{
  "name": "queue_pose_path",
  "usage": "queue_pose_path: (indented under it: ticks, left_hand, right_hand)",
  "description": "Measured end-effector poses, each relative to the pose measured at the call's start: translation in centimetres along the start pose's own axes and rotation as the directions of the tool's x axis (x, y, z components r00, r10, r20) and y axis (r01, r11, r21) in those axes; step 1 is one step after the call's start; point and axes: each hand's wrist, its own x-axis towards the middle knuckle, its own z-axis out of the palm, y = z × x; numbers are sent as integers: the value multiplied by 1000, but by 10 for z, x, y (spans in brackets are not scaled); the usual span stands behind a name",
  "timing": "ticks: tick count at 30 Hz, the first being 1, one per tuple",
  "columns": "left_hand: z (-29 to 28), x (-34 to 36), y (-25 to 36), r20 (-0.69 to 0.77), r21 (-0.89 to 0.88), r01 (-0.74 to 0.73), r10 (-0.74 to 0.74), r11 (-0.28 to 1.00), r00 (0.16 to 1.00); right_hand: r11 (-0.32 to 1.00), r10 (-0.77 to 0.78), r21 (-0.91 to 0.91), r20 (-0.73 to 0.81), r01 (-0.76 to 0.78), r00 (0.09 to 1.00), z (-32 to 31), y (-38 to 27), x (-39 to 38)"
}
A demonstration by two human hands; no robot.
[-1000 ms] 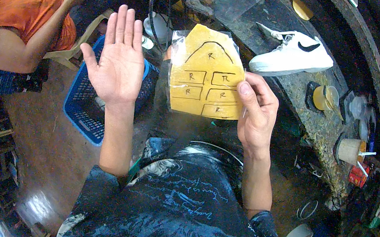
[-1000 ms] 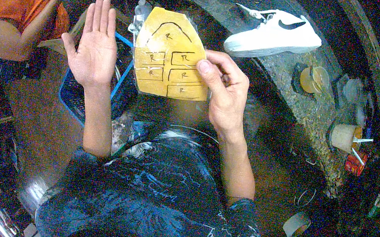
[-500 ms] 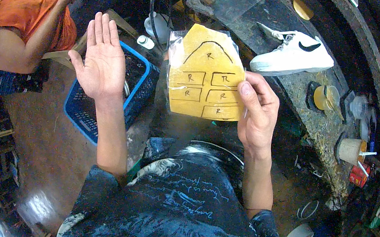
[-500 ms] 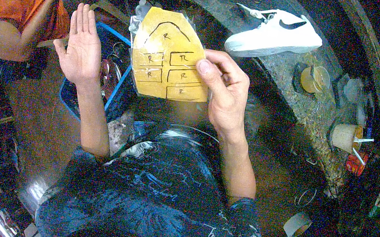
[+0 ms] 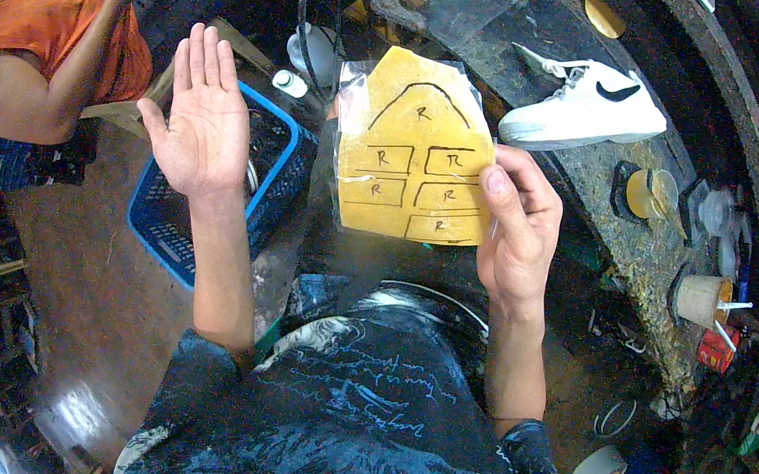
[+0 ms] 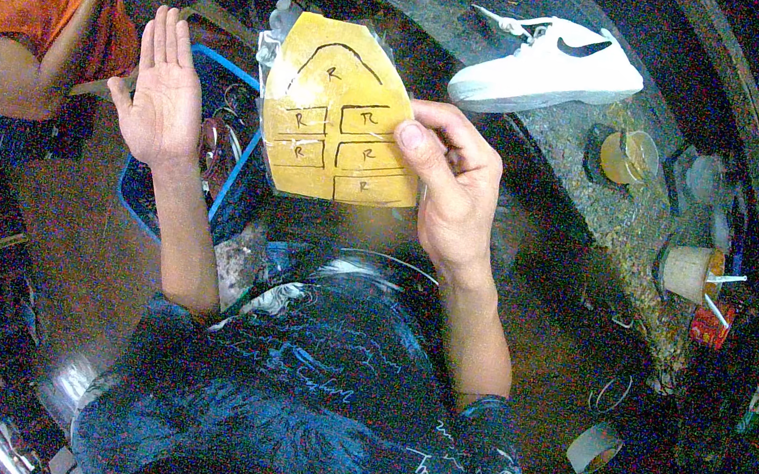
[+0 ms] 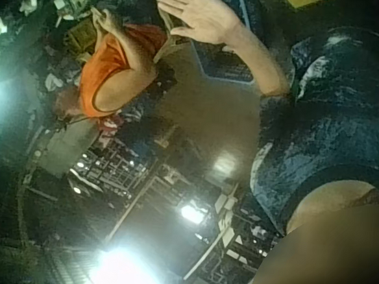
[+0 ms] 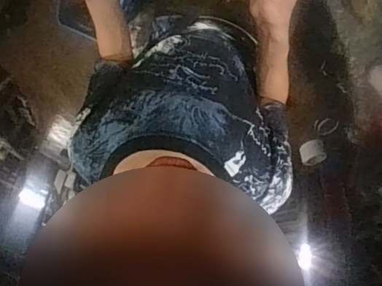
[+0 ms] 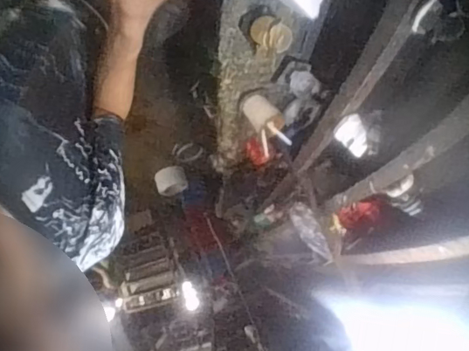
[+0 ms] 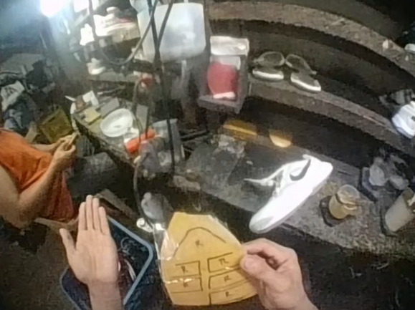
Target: The person holds a white sneaker and uses a brush to apply a substance to the sole and upper. They repeatedly dip the brush into a small container and continue painting different areas of the shoe.
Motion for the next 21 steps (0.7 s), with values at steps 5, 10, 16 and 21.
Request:
queue_pose_path:
  ticks: [5, 10, 16, 21]
  left_hand:
    - [-1, 0, 0, 2, -1, 1, -1, 1000, 1000]
    - [-2, 0, 2, 3, 6, -3, 3, 1000, 1000]
    - [0, 0, 1, -1, 18, 1, -1, 1000, 1000]
    - [3, 0, 0, 2, -24, 9, -9, 1000, 1000]
  right_hand:
    - [1000, 5, 4, 7, -5, 1000, 0, -2, 0]
    - [1000, -19, -14, 4, 19, 1000, 1, -3, -1]
    - [1000, -3, 1, -2, 3, 1000, 1, -3, -2]
    - [1000, -8, 2, -5, 8, 1000, 1, -3, -2]
